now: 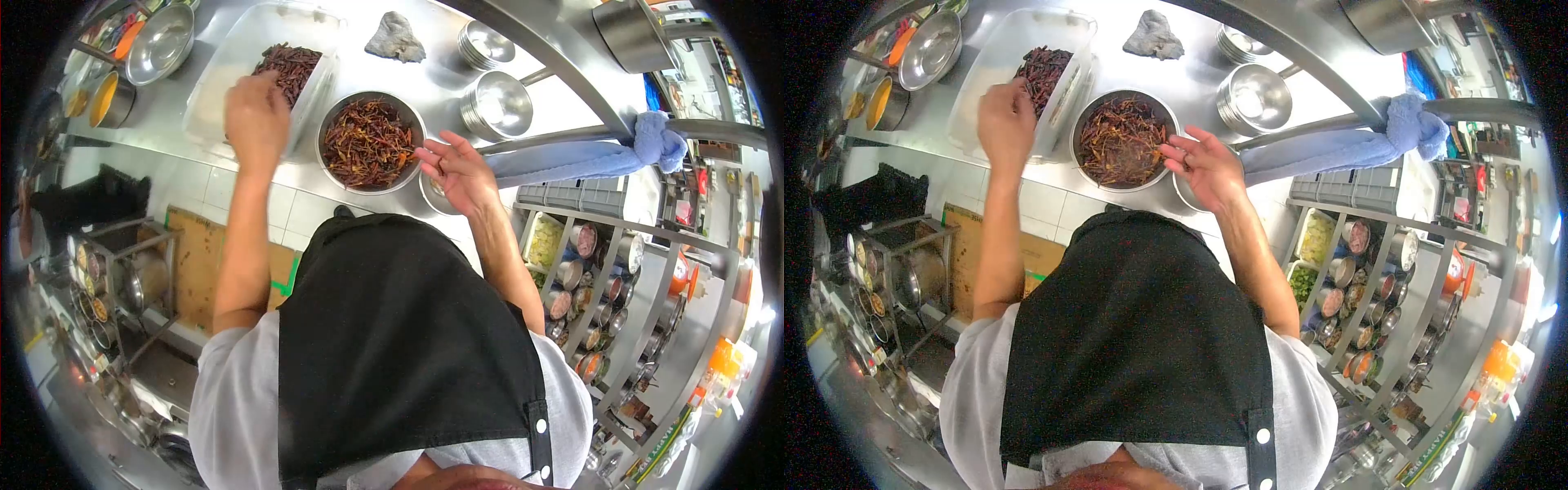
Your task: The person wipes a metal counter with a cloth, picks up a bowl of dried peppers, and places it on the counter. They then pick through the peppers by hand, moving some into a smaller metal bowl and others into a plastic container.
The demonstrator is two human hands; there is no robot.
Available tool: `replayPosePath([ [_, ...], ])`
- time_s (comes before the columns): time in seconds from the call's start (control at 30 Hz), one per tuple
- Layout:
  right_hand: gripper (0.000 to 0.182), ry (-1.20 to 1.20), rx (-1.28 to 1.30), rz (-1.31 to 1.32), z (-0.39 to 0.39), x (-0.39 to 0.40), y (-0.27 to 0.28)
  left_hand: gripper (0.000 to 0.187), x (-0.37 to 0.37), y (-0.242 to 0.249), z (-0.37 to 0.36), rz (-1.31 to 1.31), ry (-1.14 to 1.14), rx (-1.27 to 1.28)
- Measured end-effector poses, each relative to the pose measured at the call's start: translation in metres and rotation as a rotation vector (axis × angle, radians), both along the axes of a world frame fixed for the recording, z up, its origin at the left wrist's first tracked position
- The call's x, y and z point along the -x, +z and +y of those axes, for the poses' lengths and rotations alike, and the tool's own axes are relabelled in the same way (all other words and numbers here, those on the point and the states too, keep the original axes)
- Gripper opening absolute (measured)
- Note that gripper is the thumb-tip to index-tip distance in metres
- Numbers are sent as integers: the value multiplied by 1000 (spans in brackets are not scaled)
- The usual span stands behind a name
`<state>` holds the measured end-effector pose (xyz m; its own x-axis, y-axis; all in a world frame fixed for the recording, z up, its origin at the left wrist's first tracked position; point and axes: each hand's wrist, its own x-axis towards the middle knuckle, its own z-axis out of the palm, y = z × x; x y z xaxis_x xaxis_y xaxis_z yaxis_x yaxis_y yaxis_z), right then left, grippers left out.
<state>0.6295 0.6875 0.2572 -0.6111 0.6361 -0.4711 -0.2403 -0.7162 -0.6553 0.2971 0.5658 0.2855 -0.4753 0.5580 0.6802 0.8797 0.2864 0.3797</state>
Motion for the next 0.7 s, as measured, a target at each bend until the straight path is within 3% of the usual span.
replayPosePath([
  [0.13,58,46,-28,-12,-5,26,21,11,-67,-2,8,-101,-302,-92],
  [0.27,60,61,-32,24,-9,37,14,10,-119,-14,12,-625,-663,-12],
  [0.37,63,56,-31,32,-19,39,4,14,-141,-20,5,-659,-622,255],
  [0.57,61,3,54,73,-25,48,0,19,-136,-54,11,-711,-709,241],
  [0.67,55,-18,14,55,-24,46,8,14,-139,-57,11,-1191,-669,173],
  [0.7,51,-3,-67,5,-23,43,5,13,-138,-54,11,-1163,-635,161],
])
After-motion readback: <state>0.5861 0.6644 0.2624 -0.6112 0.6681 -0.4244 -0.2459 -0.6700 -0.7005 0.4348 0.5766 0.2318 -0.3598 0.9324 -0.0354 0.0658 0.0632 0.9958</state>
